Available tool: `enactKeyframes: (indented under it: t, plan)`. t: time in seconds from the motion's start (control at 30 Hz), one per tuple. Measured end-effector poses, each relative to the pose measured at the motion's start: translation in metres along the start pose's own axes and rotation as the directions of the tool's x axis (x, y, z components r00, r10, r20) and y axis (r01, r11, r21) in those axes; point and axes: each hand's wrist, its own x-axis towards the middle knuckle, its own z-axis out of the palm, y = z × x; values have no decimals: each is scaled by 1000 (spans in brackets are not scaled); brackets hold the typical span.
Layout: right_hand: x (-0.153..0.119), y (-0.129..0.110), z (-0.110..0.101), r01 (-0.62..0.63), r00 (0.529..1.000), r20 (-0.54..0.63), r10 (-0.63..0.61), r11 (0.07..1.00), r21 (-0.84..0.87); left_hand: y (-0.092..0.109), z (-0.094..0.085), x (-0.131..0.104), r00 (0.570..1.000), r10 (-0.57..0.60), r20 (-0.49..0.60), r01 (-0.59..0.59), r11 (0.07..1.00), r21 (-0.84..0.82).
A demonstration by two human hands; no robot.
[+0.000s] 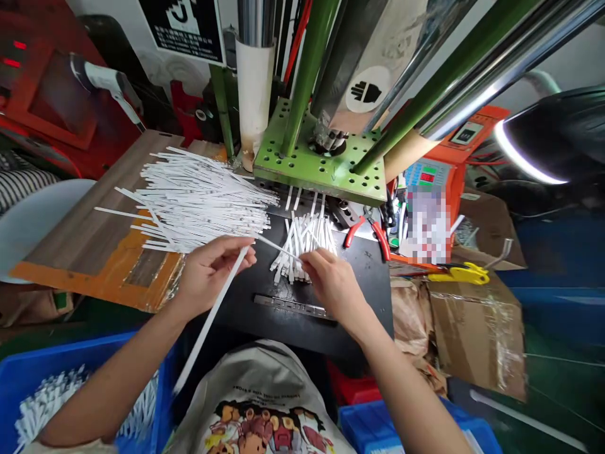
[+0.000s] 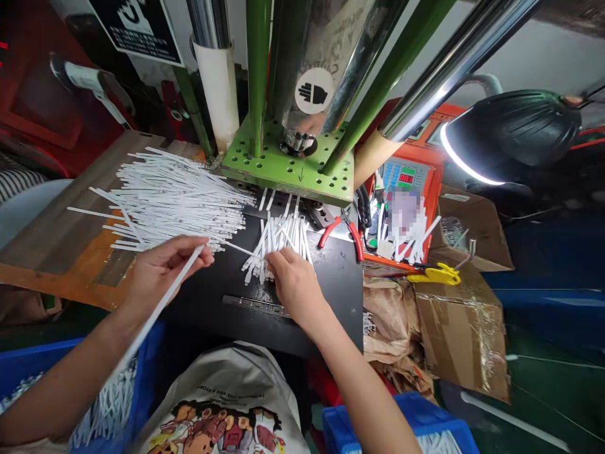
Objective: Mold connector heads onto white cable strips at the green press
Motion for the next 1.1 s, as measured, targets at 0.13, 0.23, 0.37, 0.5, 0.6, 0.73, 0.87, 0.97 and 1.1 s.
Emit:
enactKeyframes:
  t: [0.13,0.23,0.37,0.5,0.6,0.73,0.87,0.97,1.1]
  plan:
    - [-73,2,17,-29,990,-119,76,935,354,-20,38,-35,978,154,139,-178,968,178]
    - [-97,-2,38,-14,971,-215,105,922,386,-29,65,-51,940,231,249,-295,920,257]
    - [-103,-1,50,7,968,-241,67,957,291,-29,77,-50,904,170,393,-319,881,351]
    - [-102,0,49,44,979,-205,6,970,238,-24,74,-46,843,171,510,-414,812,411]
    - [-99,0,46,67,970,-245,-7,970,235,-24,76,-51,832,175,527,-452,764,460]
    - [-88,9,26,107,994,-42,-99,952,285,-24,71,-48,833,189,519,-451,777,440]
    - [-46,16,1,162,980,69,-186,952,258,-28,37,-23,901,168,401,-402,674,620]
    - [11,7,5,180,983,22,-184,976,124,-40,7,-1,951,88,297,-303,460,834]
    - [89,-22,31,167,978,149,-149,979,-115,-53,-10,16,952,27,304,-286,426,859]
